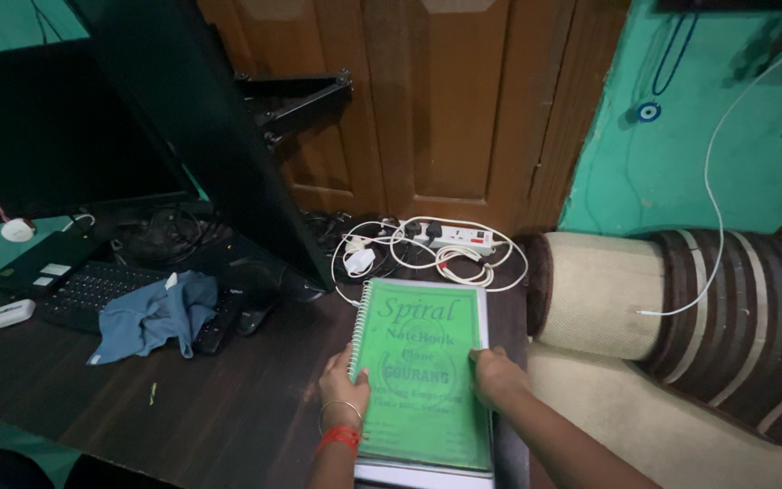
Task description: The person organizes a laptop and notebooks on a desk and then wipes down the frame of an office chair with a blue cloth.
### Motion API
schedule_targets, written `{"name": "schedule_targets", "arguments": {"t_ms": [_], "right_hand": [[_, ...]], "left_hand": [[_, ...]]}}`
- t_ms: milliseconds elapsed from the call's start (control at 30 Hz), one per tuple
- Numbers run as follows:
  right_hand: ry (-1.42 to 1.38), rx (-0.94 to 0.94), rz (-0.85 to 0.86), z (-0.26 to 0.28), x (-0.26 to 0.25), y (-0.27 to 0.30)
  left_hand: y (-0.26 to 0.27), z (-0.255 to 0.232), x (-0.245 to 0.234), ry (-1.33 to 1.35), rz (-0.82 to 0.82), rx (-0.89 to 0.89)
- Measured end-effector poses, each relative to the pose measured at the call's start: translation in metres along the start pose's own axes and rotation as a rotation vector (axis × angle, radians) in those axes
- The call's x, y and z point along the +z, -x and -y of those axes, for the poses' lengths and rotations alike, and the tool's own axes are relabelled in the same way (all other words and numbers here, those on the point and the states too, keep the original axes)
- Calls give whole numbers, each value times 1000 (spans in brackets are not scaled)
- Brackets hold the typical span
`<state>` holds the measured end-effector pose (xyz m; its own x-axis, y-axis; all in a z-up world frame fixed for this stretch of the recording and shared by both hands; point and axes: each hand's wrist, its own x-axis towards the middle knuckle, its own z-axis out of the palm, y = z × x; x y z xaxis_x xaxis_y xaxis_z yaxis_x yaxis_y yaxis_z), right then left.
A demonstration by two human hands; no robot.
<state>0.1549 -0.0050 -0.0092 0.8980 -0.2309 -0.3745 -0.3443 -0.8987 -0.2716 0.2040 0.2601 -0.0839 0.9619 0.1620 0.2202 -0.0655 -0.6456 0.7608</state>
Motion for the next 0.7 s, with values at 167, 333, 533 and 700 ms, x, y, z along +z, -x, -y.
{"name": "schedule_targets", "arguments": {"t_ms": [167, 333, 533, 700], "right_hand": [[-25, -41, -28, -3, 0, 1], [-30, -20, -21, -4, 3, -4], [-34, -9, -40, -10, 13, -14], [22, -56, -62, -16, 17, -24]], "left_hand": [[1, -6, -6, 0, 12, 11], [2, -11, -9, 1, 22, -4], [3, -16, -10, 7, 35, -35], [-6, -3, -3, -8, 99, -89]]}}
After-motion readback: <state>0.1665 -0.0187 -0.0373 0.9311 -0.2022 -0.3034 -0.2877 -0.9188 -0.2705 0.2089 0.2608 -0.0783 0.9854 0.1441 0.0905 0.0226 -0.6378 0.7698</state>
